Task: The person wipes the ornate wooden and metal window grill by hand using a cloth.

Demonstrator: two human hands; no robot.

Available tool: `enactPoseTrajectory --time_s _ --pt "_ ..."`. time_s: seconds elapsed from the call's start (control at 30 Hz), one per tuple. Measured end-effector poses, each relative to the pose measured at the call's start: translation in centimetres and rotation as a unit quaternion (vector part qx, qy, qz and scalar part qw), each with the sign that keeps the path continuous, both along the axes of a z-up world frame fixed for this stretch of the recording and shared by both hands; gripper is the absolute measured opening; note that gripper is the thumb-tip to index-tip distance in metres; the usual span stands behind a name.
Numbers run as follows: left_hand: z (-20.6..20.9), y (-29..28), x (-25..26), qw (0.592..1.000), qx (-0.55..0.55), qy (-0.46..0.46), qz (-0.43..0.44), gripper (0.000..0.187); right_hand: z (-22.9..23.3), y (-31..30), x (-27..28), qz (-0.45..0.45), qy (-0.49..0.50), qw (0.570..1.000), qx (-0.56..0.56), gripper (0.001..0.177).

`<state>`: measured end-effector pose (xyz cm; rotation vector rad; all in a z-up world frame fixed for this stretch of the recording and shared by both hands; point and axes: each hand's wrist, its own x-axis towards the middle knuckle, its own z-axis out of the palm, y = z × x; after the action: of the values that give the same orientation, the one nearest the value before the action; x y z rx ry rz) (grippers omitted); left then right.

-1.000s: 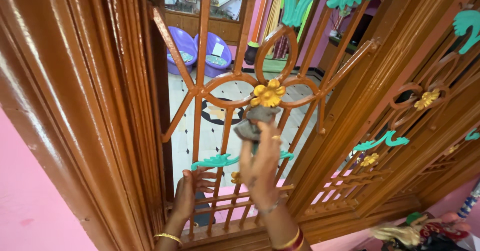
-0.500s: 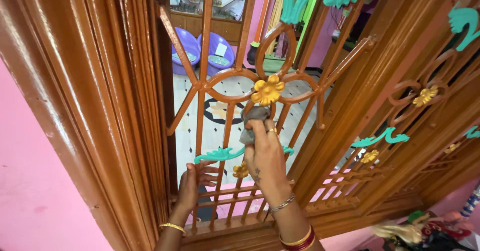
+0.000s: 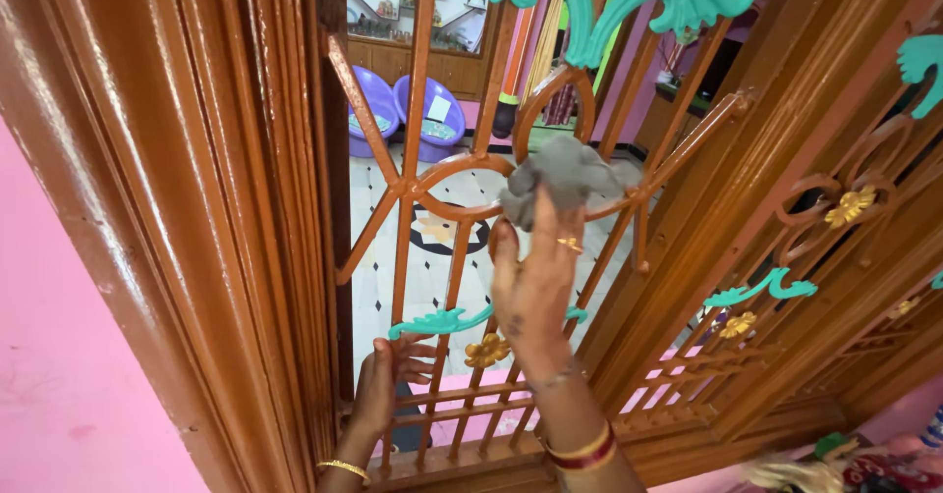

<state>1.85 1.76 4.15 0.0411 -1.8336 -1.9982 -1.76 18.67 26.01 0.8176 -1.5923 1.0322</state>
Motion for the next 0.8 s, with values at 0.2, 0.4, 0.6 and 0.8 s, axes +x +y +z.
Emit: enactPoseTrajectory --time_s 0.2,0.4,0.6,0.8 --pt "-0.1 0.3 -0.1 0.999 -0.023 -0.016 0.026 0.105 -2.1 0.2 -1.3 -0.08 0.079 0.993 0.043 0.051" --pt "-0.7 0.3 -0.2 1.0 -0.005 0.022 0.01 0.103 -4.0 3.4 0.3 0.033 -0.004 0.991 0.13 0.029" --pt "-0.8 0.1 -0.4 1.0 0.002 0.012 0.02 0.103 -0.1 1.8 2.0 0.224 -0.052 0.971 -0.07 0.056" --pt "-1.7 -0.3 -0.8 1.0 0.011 0.016 0.021 0.103 3.9 -4.3 1.6 0.025 0.087 0.991 0.102 0.068"
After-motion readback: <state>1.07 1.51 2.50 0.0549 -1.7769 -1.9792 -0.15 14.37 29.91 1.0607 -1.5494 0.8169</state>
